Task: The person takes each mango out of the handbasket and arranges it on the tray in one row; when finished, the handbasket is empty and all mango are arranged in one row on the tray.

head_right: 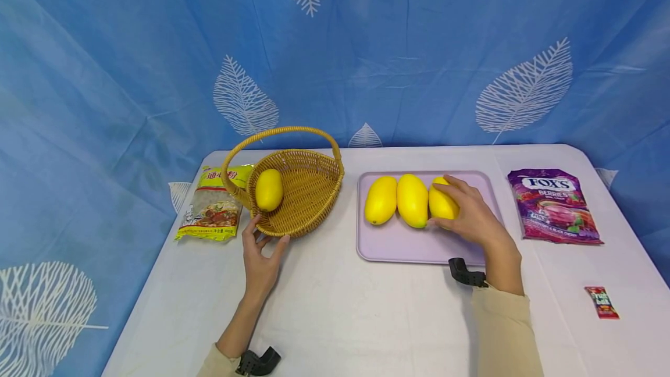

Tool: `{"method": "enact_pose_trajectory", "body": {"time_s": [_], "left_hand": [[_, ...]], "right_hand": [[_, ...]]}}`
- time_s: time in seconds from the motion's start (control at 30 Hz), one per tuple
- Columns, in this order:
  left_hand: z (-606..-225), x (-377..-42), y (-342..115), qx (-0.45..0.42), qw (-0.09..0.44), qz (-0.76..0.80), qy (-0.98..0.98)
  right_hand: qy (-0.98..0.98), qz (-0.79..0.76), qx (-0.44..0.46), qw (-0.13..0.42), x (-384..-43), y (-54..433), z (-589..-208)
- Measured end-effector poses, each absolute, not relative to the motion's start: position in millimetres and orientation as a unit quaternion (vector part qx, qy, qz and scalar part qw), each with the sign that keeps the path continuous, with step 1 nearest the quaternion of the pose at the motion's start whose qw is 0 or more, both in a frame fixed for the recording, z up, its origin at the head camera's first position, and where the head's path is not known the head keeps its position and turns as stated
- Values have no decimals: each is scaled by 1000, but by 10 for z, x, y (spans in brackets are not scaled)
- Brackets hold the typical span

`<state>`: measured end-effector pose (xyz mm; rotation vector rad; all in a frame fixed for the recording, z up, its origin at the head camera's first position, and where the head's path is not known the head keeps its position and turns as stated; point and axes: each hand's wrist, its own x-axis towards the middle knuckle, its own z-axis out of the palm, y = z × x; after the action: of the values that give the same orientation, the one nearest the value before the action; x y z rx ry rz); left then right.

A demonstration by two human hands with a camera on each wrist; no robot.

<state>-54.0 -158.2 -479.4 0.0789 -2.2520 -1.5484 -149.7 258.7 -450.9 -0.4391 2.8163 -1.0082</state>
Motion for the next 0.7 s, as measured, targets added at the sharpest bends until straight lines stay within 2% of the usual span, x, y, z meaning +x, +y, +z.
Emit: {"method": "enact_pose_trajectory", "body": {"time_s": [0.33,0.7], "left_hand": [[-4806,-542,-1582,29,203,-550,-810],[-4791,-534,-1576,28,204,-554,-806]], "right_hand": [[932,-326,-153,49,-1474,2607,-4496],[933,-322,-131,88,-1454,2615,-4448]]}}
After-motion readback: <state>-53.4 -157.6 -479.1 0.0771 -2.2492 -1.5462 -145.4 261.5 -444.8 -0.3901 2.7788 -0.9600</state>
